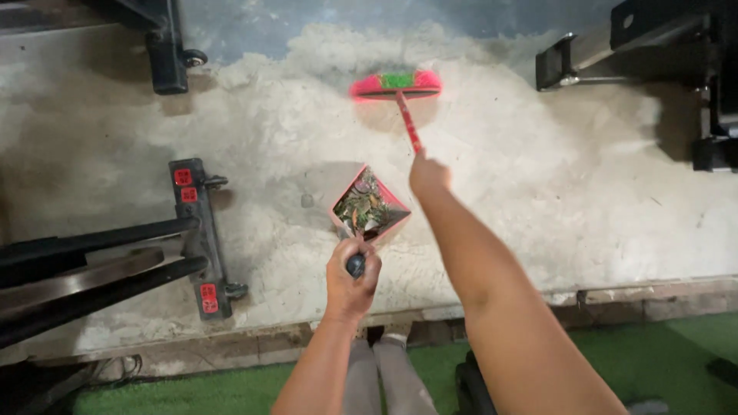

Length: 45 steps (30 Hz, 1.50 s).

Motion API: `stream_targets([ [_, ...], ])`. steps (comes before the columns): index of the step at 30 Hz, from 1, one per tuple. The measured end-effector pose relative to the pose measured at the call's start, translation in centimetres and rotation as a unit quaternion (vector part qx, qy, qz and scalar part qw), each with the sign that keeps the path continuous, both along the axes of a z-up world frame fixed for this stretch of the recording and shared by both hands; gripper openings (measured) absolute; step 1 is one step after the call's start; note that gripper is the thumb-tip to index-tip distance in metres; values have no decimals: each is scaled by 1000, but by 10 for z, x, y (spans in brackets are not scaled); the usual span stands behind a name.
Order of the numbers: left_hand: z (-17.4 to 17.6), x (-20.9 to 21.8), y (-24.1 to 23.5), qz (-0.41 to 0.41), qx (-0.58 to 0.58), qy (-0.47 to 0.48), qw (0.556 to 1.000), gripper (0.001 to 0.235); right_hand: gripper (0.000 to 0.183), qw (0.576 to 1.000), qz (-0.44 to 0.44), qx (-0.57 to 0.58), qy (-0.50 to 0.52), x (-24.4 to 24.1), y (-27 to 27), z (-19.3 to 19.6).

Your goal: Sweep debris from the floor into a dustpan using a broom.

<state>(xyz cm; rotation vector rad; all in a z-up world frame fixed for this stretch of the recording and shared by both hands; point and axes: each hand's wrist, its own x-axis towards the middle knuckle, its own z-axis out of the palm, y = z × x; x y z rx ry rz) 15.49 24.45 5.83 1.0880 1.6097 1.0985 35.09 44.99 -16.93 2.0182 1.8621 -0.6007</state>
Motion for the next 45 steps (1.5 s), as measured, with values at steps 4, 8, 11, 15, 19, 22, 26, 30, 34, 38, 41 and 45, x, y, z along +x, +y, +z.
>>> stream_targets([
  [4, -27, -9, 0, -5, 68, 3, 998, 9, 65, 1000, 0, -15, 23, 3, -134, -26],
  [8, -37, -10, 5, 4, 42, -4, 999, 8, 76, 987, 41, -155, 19, 12, -229, 77],
  [11, -42, -8, 1, 17, 42, -9, 999, 11, 67, 979, -8, -200, 34, 42, -241, 138],
  [15, -40, -5, -2, 21, 34, 3, 999, 10, 48, 995, -25, -88, 29, 74, -184, 181],
  [19, -39, -2, -3, 33, 31, 20, 999, 10, 50, 998, -10, -61, 4, 62, -107, 151],
  [22, -37, -4, -3, 24, 7, -21, 999, 9, 42, 999, -15, -49, 5, 48, -100, 83],
  [26, -65, -21, -16, 24, 71, 0, 997, 11, 50, 994, 36, -102, 23, 20, -171, 71],
  [30, -66, -65, -45, 19, 1, -32, 999, 17, 47, 988, -18, -111, 107, 59, -198, 131],
  [34, -63, -108, -107, 42, 31, -114, 992, 13, 48, 969, -31, -35, 243, 177, -155, 101],
  [38, -52, -128, -168, 79, 62, -172, 980, 9, 42, 988, -52, -41, 139, 169, -89, 138],
  [41, -40, -125, -196, 142, 31, -208, 967, 9, 38, 997, -7, -4, 77, 131, -53, 124],
  [45, -60, -120, -206, 206, -11, -242, 948, 11, 39, 997, -13, 14, 78, 95, -49, -51],
])
